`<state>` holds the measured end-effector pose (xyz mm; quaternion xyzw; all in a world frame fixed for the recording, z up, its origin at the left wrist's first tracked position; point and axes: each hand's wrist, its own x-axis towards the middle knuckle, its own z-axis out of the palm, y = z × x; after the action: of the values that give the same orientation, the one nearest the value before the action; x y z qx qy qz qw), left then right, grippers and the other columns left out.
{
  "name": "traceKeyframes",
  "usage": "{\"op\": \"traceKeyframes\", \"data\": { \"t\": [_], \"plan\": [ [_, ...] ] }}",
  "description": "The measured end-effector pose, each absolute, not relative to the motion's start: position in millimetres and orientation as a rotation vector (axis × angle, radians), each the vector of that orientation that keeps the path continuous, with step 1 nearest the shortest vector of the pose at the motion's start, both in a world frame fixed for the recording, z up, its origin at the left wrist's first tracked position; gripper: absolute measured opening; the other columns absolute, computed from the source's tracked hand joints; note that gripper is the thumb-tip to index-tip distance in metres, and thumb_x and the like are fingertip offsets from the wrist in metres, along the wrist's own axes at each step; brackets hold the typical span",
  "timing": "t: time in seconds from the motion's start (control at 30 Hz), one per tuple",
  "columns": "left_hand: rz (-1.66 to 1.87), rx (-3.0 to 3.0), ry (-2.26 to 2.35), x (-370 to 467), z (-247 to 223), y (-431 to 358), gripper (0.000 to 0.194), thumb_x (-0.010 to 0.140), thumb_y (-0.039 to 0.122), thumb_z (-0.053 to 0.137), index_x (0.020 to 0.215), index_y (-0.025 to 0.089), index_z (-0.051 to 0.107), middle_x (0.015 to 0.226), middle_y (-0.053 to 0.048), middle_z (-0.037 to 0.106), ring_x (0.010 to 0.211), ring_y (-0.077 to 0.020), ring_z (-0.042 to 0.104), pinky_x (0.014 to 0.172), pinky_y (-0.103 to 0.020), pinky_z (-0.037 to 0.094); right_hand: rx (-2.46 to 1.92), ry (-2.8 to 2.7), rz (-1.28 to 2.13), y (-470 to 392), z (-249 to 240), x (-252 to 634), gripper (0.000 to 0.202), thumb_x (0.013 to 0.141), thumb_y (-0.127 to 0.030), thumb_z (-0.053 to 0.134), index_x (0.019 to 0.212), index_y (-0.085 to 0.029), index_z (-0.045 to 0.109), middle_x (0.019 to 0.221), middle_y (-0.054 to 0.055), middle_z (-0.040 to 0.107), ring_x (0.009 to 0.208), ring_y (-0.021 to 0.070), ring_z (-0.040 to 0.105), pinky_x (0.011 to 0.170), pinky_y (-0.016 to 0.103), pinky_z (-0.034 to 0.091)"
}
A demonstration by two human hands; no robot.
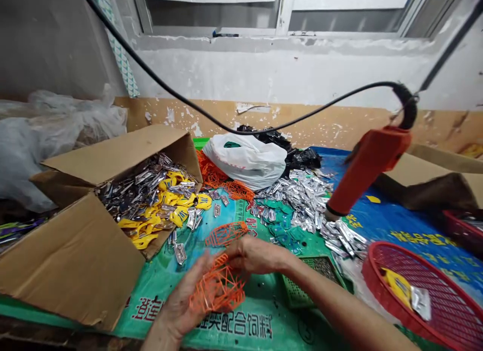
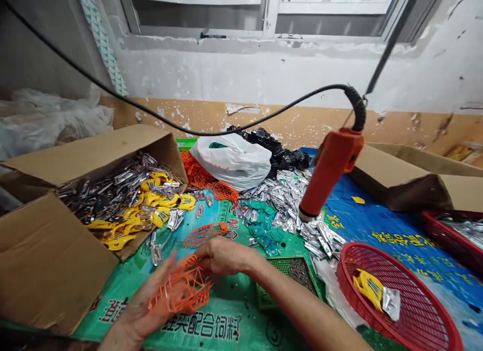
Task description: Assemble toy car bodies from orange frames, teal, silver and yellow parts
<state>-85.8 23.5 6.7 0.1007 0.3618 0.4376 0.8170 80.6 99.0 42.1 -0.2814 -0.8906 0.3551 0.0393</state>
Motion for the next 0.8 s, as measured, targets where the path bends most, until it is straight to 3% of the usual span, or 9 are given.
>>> {"op": "traceKeyframes", "data": {
  "t": [0.07,0.17,0.27,0.37,0.57,0.8],
  "plan": [
    [0.917,0.159,0.735,-70,0,20,0.026,0.091,0.029,0.050,0.101,0.011,0.066,0.091,-0.012,0.074,0.074,-0.0216,0.071,0.070,-0.034,0.056,-0.911,-2.772,1.084,99,47,88,0.018,0.078,-0.012,0.058,0.086,-0.018,0.073,0.075,-0.003,0.068,0.067,0.0087,0.059,0.059,0.017,0.043],
    [0.896,0.143,0.658,-54,-7,19,0.029,0.088,0.029,0.055,0.107,0.009,0.065,0.099,-0.014,0.073,0.077,-0.0230,0.071,0.065,-0.032,0.056,-1.199,-2.740,0.952,120,52,109,0.022,0.080,-0.023,0.064,0.101,-0.021,0.070,0.089,-0.002,0.070,0.077,0.0113,0.063,0.068,0.020,0.048],
    [0.901,0.157,0.635,-52,-8,19,0.036,0.084,0.028,0.057,0.115,0.010,0.062,0.108,-0.015,0.071,0.081,-0.0251,0.071,0.066,-0.033,0.056,-1.708,-2.557,0.584,148,45,139,0.025,0.089,-0.027,0.056,0.110,-0.014,0.062,0.109,0.009,0.064,0.095,0.0180,0.062,0.083,0.036,0.050],
    [0.931,0.148,0.636,-56,-7,19,0.035,0.083,0.026,0.056,0.114,0.009,0.063,0.107,-0.014,0.072,0.081,-0.0265,0.071,0.066,-0.036,0.057,-2.010,-2.445,0.344,166,28,165,0.027,0.091,-0.032,0.055,0.111,-0.014,0.059,0.114,0.009,0.060,0.101,0.0198,0.060,0.087,0.041,0.051],
    [0.939,0.112,0.600,-55,-8,18,0.042,0.087,0.033,0.051,0.118,0.007,0.059,0.105,-0.017,0.071,0.082,-0.0266,0.071,0.066,-0.036,0.056,-2.036,-2.507,0.180,172,-3,174,0.025,0.091,-0.032,0.055,0.109,-0.014,0.060,0.113,0.008,0.061,0.102,0.0197,0.060,0.088,0.041,0.050],
    [1.010,-0.001,0.655,-56,-4,15,0.039,0.090,0.038,0.048,0.117,0.012,0.058,0.100,-0.019,0.071,0.072,-0.0212,0.069,0.060,-0.029,0.052,-1.942,-2.438,0.145,171,-16,174,0.027,0.091,-0.033,0.055,0.112,-0.016,0.058,0.111,0.008,0.060,0.095,0.0179,0.061,0.081,0.037,0.053]
  ]
}}
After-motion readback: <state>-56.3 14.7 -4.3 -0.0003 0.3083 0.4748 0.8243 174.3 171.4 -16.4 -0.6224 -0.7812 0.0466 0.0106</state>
